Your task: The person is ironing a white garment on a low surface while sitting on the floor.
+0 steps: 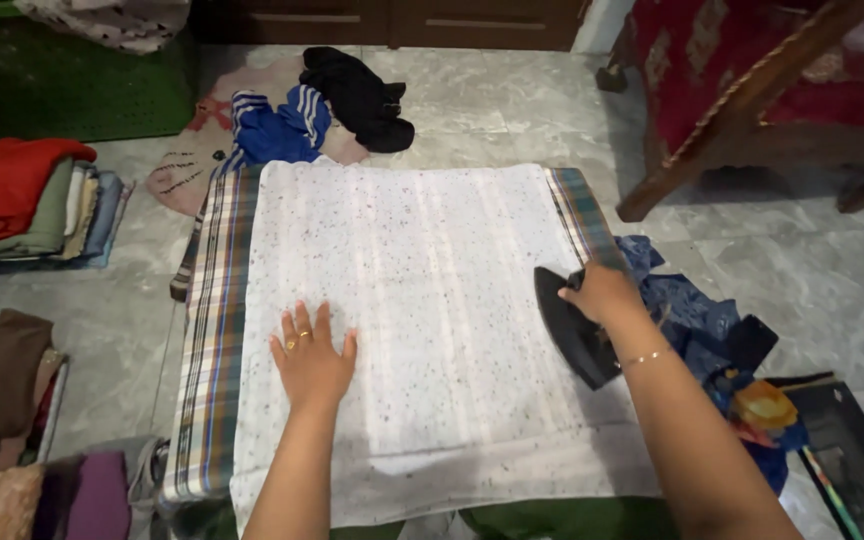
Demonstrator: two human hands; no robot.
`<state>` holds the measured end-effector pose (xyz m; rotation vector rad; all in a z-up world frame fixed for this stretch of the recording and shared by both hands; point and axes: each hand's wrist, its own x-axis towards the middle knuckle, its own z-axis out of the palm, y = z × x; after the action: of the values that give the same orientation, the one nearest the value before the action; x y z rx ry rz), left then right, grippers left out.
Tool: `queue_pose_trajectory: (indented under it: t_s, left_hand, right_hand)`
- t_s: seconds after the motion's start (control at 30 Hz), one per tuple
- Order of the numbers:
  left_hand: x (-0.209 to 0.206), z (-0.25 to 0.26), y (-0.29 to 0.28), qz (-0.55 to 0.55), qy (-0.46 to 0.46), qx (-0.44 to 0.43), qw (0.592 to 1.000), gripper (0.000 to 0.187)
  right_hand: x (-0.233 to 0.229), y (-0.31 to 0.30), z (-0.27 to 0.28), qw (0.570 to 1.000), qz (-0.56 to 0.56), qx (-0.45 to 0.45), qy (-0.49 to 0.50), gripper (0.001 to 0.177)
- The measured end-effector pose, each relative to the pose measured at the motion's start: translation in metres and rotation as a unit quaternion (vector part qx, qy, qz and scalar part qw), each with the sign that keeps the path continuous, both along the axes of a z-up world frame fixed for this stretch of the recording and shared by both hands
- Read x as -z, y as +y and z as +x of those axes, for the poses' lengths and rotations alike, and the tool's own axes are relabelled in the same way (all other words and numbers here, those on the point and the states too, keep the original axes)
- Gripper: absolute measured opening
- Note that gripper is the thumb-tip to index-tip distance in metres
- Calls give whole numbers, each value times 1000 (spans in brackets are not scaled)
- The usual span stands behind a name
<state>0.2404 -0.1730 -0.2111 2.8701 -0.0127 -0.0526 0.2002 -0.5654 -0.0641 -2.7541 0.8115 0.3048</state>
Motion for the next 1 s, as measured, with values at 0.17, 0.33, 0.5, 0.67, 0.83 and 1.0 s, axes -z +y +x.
queue_pose_trajectory:
  t_s: [0.17, 0.33, 0.5, 0.67, 0.83, 1.0]
  left_hand:
    - [-3, -12, 8, 5, 1, -7, 1000, 71]
    - [0, -15, 8, -5, -24, -14, 1000, 70]
    - [12, -10, 1, -13, -95, -30, 995, 64]
    - [1, -2, -6, -33, -133, 29, 990, 60]
    - [-6, 5, -9, -34, -11, 57, 998, 74]
    - [24, 16, -6, -2, -7, 65, 998, 80]
  right_hand:
    - [14, 16, -47, 1000, 13, -9, 1, 64]
    - [-15, 47, -68, 1000, -3, -7, 2, 59]
    - [-8, 43, -46, 1000, -23, 9, -14, 59]
    - [2, 26, 6, 998, -48, 10, -34, 61]
    - [30, -6, 77, 996, -54, 25, -67, 57]
    - [39, -28, 153, 996, -78, 34, -25, 62]
